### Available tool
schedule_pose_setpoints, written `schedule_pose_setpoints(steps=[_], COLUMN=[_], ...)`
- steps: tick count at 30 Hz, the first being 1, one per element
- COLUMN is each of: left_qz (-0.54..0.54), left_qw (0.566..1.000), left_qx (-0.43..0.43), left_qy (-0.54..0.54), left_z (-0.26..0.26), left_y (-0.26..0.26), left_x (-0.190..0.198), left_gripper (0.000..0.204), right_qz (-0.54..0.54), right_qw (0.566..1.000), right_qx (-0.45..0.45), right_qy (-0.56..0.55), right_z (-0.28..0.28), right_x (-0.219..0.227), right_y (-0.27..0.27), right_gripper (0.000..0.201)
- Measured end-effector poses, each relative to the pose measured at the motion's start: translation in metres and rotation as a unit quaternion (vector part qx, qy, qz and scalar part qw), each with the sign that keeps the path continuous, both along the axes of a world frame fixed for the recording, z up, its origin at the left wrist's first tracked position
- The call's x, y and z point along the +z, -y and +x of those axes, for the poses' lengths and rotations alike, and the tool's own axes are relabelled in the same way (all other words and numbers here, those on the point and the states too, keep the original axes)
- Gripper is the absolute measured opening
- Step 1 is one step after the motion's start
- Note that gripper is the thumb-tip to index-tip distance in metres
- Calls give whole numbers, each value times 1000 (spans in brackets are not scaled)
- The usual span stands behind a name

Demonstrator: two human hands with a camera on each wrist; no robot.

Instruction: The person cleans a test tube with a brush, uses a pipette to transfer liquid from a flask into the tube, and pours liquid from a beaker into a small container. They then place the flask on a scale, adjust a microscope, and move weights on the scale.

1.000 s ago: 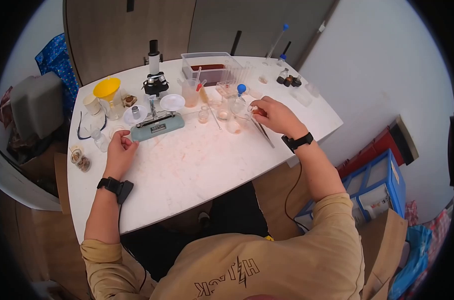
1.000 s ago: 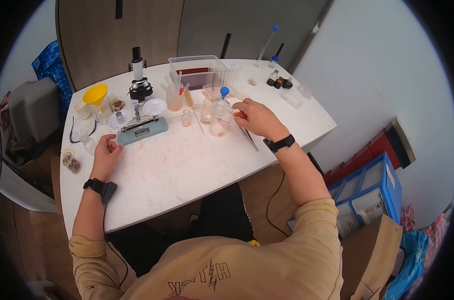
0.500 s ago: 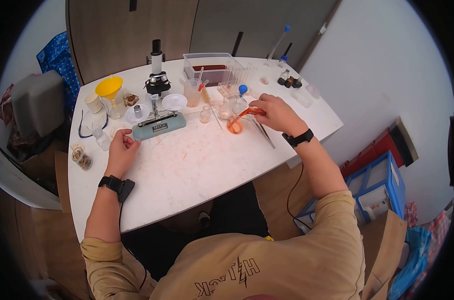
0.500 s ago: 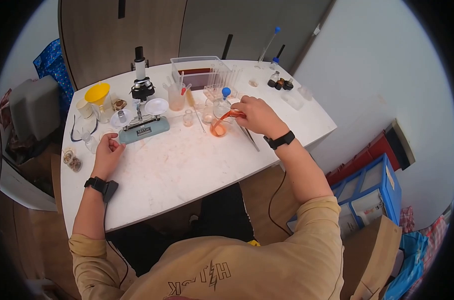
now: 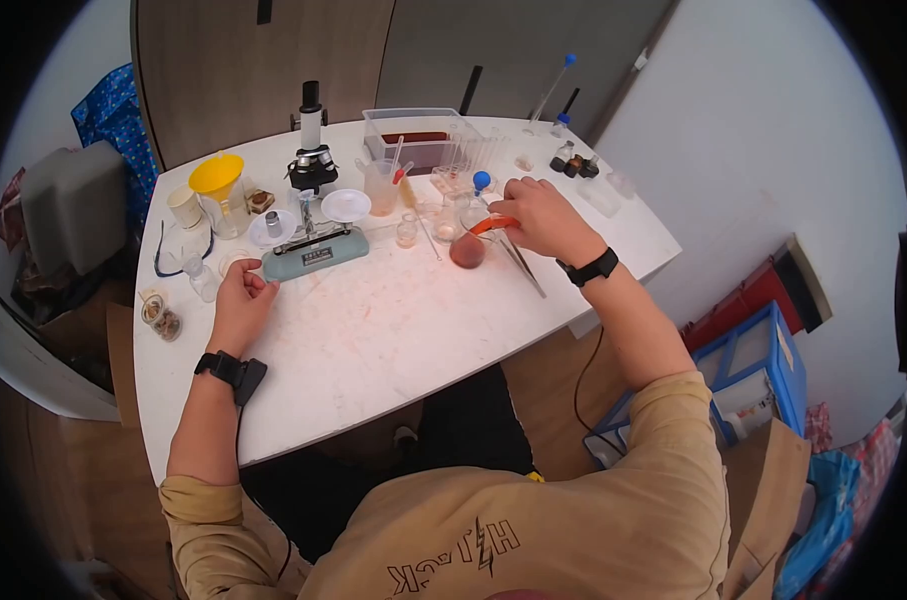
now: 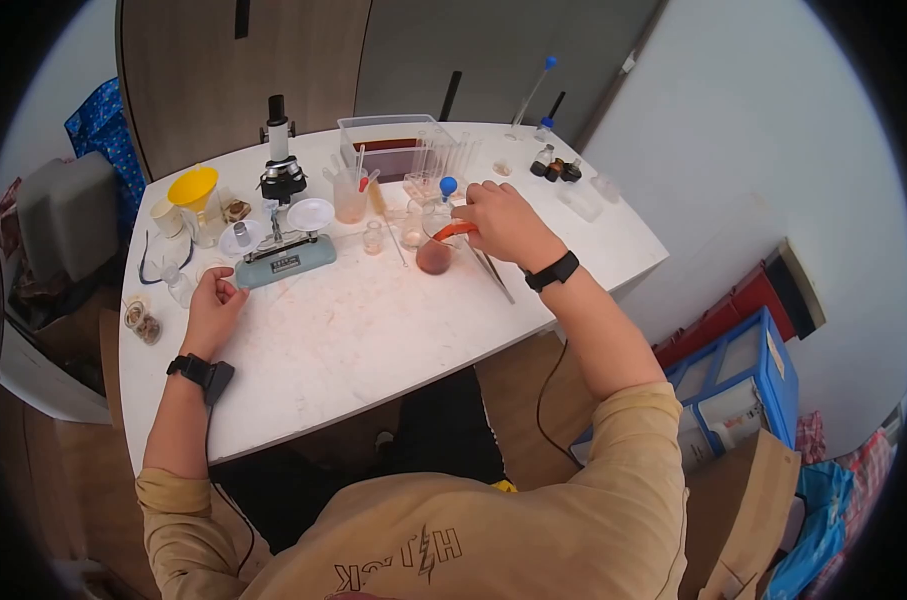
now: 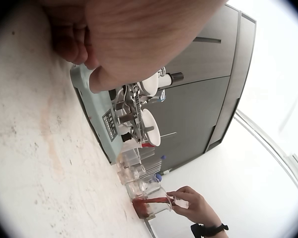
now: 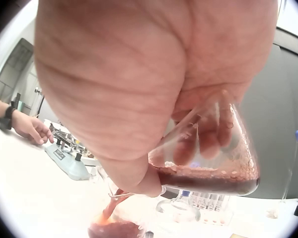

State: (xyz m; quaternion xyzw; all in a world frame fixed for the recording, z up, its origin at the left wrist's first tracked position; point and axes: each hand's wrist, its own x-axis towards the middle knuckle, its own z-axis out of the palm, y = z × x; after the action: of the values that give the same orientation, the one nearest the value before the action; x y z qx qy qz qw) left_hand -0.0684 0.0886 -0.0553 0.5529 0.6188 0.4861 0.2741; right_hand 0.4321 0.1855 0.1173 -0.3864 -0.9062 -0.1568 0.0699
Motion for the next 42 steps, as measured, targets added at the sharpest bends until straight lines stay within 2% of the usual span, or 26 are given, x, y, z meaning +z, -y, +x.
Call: schedule_pose_setpoints(steps=[7,12,16,19,21,25,27,28,31,35,37,40,42], left_qz=[-5,1,0,2,1,3,5,6,9,8,8,7,6], left_qw=[1000,1000,1000,1000,1000,1000,1000,999,999,999,999,999,999], left_qx=[-3,2,3,5,5,8,9,12,5,1,1,-1,-3], left_qy=[2,-1,1,-11,-11,-20,-25,-30,-37,-43,-36,-37,-35], left_z=[0,1,-1,0,0,-1,0,0,-2,-4,-4,-7,-8], left_y=[0,1,-1,0,1,0,1,2,1,-1,-1,-3,-3], left_x=[1,3,-1,0,0,0,2,2,-1,-2,-3,-6,-6], left_gripper=[44,44,45,46,46,46,46,46,44,45,46,47,47], right_qz=[63,127,124,88,19,-42,-111,-112,-141,-107,-144,-155,-160], right_qw=[996,986,987,995,993,977,905,904,821,837,796,780,783], right_qx=[20,79,74,53,-23,-46,-95,-98,-99,-149,-174,-202,-220], right_qy=[59,73,72,21,-114,-205,-399,-401,-544,-515,-561,-572,-559], right_z=[-11,-15,-14,-14,-11,11,24,32,50,80,94,106,108], right_x=[6,3,2,6,9,4,0,-3,-12,-34,-54,-78,-83], right_y=[-3,-8,-9,0,3,-9,-13,-14,-13,-16,-23,-26,-22], right_gripper=[31,31,32,34,37,39,36,36,39,41,39,40,41])
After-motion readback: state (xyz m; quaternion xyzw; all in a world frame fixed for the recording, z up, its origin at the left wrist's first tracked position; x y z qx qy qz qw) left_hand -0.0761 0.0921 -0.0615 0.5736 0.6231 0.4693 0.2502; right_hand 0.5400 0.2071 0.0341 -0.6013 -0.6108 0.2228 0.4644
